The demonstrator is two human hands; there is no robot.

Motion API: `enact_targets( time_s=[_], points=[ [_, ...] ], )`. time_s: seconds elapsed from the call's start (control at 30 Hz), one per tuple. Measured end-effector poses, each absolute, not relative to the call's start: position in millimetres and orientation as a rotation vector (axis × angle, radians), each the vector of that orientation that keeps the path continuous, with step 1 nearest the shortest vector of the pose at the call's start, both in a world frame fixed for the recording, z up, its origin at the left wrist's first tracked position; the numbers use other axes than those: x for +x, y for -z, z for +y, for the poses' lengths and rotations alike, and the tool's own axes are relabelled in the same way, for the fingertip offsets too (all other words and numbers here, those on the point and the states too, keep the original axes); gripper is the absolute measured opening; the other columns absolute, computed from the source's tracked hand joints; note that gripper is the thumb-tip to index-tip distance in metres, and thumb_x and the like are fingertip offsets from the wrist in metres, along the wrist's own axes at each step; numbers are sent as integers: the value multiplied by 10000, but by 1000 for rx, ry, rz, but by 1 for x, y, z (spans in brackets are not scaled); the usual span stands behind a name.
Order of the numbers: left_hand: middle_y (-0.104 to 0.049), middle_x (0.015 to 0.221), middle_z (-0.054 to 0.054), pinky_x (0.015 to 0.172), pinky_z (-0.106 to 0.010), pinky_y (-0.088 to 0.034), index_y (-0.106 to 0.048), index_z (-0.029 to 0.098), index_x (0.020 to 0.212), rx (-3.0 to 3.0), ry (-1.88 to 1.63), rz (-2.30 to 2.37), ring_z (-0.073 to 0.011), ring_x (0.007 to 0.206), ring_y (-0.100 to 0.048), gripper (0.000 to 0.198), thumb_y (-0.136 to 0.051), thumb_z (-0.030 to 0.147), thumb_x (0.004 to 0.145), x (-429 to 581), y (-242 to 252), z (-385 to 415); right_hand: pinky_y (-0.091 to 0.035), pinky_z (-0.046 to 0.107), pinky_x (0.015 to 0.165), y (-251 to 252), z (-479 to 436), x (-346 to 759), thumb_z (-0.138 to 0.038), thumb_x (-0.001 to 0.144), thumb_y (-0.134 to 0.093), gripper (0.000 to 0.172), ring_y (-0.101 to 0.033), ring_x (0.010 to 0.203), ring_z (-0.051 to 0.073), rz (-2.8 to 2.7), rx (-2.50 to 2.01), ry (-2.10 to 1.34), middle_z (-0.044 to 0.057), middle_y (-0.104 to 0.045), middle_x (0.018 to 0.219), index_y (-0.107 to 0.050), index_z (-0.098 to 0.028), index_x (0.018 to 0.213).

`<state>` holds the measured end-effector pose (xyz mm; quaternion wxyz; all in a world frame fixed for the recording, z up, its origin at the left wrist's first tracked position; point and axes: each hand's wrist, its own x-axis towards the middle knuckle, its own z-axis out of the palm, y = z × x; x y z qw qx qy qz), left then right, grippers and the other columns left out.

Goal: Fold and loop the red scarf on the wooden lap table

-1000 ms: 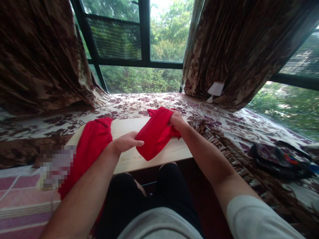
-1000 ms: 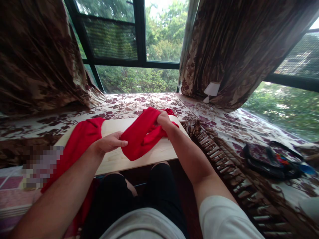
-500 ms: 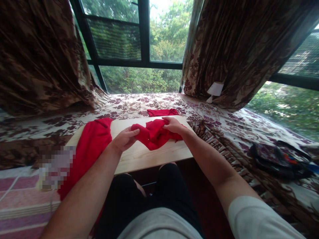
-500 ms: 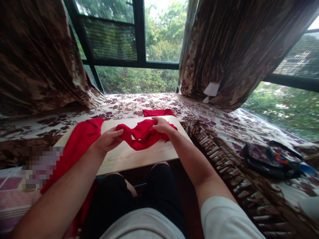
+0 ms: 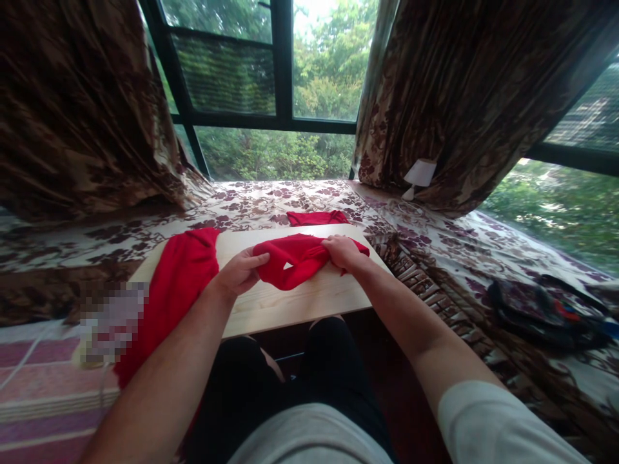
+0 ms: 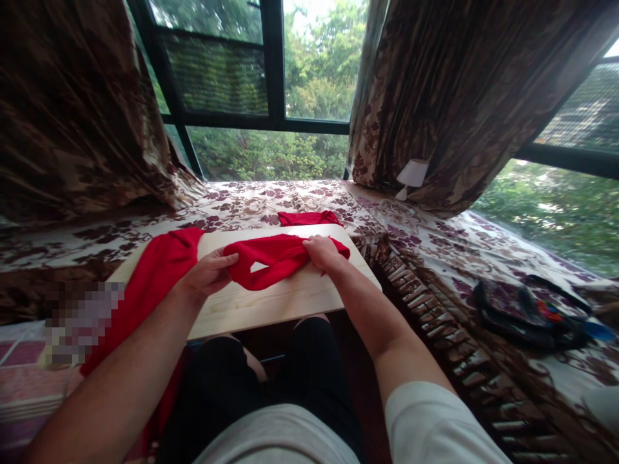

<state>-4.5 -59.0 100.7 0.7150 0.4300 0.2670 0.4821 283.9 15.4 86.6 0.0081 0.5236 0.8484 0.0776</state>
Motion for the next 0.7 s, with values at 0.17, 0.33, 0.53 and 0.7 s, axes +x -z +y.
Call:
enact_targets(
  time_s=[0.17, 0.33, 0.53, 0.7],
  points=[
    [-774, 805, -91, 694, -249, -610, -767, 94, 886, 979, -1049, 562, -192, 704, -734, 285, -876, 188, 640, -8, -104, -58, -460, 332, 872, -90, 24, 294, -188, 929, -495, 276, -600, 1073, 282, 2699, 1657, -442, 174, -659, 1139, -678, -156, 1133],
    [-770, 781, -78, 669, -256, -611, -757, 93, 864, 950, -1119, 533, -189, 671, -721, 209, -827, 144, 674, -20, -106, -52, -408, 349, 946, -94, 32, 309, -213, 935, -516, 251, -596, 1073, 278, 2751, 1591, -461, 162, -668, 1113, -685, -145, 1107],
    [-768, 762, -88, 603, -250, -618, -744, 93, 887, 961, -1116, 578, -209, 640, -735, 176, -764, 118, 714, -39, -116, -47, -403, 329, 951, -96, 38, 324, -264, 921, -580, 222, -602, 1066, 270, 2805, 1595, -491, 155, -674, 1103, -672, -133, 1076],
    [-767, 755, -88, 581, -244, -615, -742, 96, 841, 963, -1185, 572, -204, 613, -729, 163, -783, 112, 683, -44, -124, -50, -404, 324, 952, -98, 36, 324, -285, 883, -645, 354, -592, 1101, 276, 2876, 1560, -462, 149, -652, 1168, -623, -140, 1205]
  ],
)
